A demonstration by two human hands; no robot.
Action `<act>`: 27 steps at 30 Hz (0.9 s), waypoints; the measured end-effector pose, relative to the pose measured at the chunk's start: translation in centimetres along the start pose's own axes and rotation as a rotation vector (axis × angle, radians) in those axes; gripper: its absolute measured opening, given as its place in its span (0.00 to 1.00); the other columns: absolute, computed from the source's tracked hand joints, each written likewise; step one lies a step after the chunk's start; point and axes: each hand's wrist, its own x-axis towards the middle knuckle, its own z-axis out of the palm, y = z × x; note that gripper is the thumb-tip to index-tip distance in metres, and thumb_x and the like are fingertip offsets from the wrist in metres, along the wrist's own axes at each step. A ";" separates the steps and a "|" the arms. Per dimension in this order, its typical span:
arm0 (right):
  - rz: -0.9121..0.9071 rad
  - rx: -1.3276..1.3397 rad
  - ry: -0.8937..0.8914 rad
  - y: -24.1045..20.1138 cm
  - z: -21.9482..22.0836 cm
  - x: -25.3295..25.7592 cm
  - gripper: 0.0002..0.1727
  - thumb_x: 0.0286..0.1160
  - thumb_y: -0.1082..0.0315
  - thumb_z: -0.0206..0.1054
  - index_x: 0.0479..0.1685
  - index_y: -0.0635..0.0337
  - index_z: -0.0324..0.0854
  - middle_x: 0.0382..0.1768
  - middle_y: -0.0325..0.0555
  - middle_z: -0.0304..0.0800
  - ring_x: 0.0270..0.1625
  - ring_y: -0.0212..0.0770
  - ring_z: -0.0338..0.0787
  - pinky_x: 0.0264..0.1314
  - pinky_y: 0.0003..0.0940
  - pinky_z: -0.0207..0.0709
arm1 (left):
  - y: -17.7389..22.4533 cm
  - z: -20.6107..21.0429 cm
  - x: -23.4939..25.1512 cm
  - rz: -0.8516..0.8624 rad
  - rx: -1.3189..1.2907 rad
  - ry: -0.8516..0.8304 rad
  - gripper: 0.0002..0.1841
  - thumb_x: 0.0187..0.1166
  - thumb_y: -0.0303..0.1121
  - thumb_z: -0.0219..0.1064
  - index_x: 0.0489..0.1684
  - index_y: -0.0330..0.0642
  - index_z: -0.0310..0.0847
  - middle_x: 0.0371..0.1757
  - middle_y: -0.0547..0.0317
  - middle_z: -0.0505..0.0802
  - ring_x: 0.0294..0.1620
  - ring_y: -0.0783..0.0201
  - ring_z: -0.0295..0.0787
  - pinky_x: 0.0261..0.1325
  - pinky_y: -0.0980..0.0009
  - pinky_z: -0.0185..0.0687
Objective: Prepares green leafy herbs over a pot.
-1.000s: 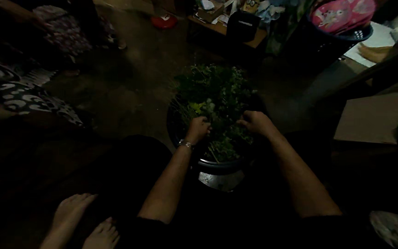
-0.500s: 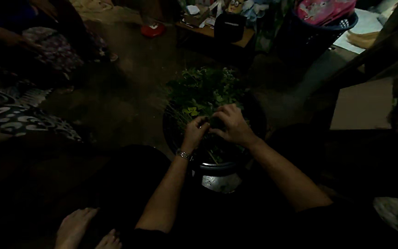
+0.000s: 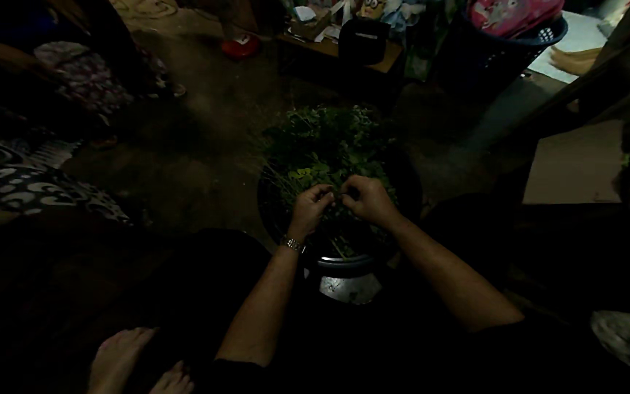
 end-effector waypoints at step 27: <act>-0.331 -0.190 -0.244 1.8 -0.2 0.4 0.22 0.68 0.66 0.80 0.64 0.56 0.87 0.62 0.51 0.90 0.72 0.57 0.84 0.77 0.65 0.69 | 2.0 -2.5 0.2 -0.126 0.334 -0.332 0.09 0.86 0.24 0.61 0.41 0.34 0.88 0.31 0.64 0.88 0.30 0.78 0.77 0.38 0.79 0.76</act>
